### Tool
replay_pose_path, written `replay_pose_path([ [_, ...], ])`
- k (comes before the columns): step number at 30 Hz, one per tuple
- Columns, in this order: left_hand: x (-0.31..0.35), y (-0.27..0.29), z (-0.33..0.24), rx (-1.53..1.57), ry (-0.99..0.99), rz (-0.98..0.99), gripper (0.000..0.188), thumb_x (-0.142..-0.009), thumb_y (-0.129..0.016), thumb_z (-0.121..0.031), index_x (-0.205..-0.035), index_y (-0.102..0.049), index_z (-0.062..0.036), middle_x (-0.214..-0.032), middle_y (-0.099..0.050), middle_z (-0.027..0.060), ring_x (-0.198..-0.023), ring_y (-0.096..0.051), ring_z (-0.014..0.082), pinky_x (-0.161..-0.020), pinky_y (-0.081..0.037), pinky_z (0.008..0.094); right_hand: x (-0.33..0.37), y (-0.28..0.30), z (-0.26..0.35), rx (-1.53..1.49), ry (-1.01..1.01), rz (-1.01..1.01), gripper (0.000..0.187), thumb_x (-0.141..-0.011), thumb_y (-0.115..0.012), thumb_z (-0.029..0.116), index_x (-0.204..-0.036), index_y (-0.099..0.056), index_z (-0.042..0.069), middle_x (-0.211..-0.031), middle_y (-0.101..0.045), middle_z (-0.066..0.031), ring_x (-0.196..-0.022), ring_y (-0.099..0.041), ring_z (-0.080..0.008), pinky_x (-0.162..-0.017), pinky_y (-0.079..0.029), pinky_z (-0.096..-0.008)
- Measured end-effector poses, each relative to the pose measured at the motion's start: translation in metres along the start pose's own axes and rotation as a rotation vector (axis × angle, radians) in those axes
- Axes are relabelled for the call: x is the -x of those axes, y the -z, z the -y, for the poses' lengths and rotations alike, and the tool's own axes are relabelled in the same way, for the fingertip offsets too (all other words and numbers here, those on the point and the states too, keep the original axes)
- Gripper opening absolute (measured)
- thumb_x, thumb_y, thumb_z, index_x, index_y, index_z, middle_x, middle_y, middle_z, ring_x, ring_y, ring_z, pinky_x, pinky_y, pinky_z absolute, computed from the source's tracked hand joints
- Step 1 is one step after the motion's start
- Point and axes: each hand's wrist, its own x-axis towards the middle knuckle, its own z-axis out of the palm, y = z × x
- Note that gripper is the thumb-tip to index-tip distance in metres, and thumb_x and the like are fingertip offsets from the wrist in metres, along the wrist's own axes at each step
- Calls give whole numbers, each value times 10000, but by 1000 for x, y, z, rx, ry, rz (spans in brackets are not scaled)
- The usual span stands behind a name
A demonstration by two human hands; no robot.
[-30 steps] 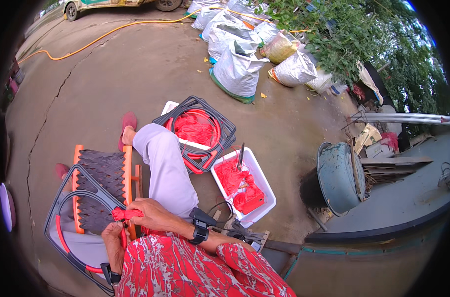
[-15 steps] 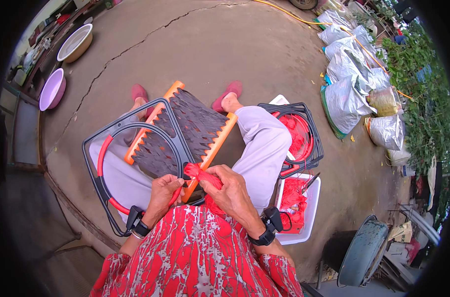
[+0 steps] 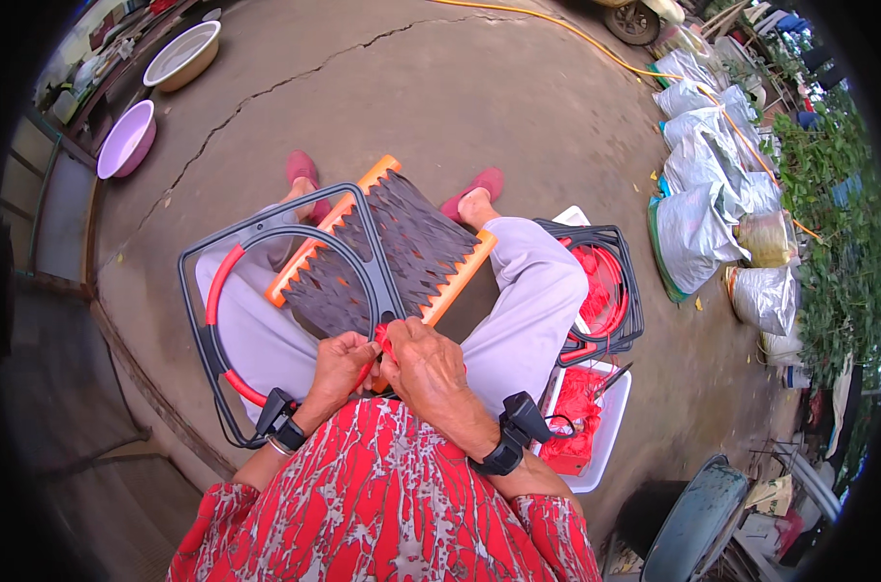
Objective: Threading and securing red string onto a black plastic frame with internal spikes.
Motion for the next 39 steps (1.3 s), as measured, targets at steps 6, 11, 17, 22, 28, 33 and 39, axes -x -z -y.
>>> replay_pose_path([
  [6,0,1,0,-14,-35,-12,161,-892,-619,-129,-773,-588,-25,-572,-611,45,-383,-492,72,-320,-332,203,17,5,-10,-149,-129,-14,231,-781,-663,164,-929,-586,4,-844,-639,-183,-767,-636,-360,-646,-493,-418],
  [11,2,6,5,17,-21,2,151,-887,-621,-122,-782,-582,-22,-566,-608,47,-384,-501,77,-321,-336,203,22,20,-15,-205,-212,107,253,-797,-675,165,-974,-600,-1,-829,-664,-155,-760,-663,-281,-657,-496,-376],
  [17,8,2,-3,35,-20,27,169,-890,-620,-122,-761,-580,-20,-566,-611,47,-390,-505,69,-321,-342,203,9,31,-32,-913,-340,-191,349,-883,-661,139,-1177,-558,-20,-979,-663,-87,-886,-617,-119,-791,-491,-250],
  [22,10,4,-5,63,-20,33,150,-888,-621,-122,-785,-577,-23,-587,-615,54,-391,-508,91,-328,-347,214,3,37,-50,-1199,-348,-270,393,-903,-616,82,-1255,-491,-42,-1128,-617,-102,-1023,-589,-137,-897,-471,-263],
  [28,7,2,-13,83,-15,17,146,-895,-609,-86,-788,-562,1,-590,-617,95,-390,-528,122,-332,-382,223,2,63,-78,-1401,-267,-537,388,-890,-598,78,-1248,-481,-17,-1100,-601,-79,-972,-594,-146,-896,-485,-300],
  [33,8,3,-16,117,-46,78,161,-893,-615,-89,-771,-549,-8,-584,-613,106,-389,-530,133,-332,-385,224,-12,65,-87,-1414,-160,-763,403,-886,-589,42,-1258,-439,4,-1144,-579,-88,-1023,-576,-160,-951,-447,-307],
  [39,16,3,-26,142,-101,83,154,-883,-618,-97,-779,-551,-5,-586,-608,106,-374,-512,131,-337,-390,231,-18,35,-82,-1439,-223,-588,388,-891,-599,29,-1242,-437,-6,-1175,-563,-97,-1085,-540,-142,-965,-422,-282],
])
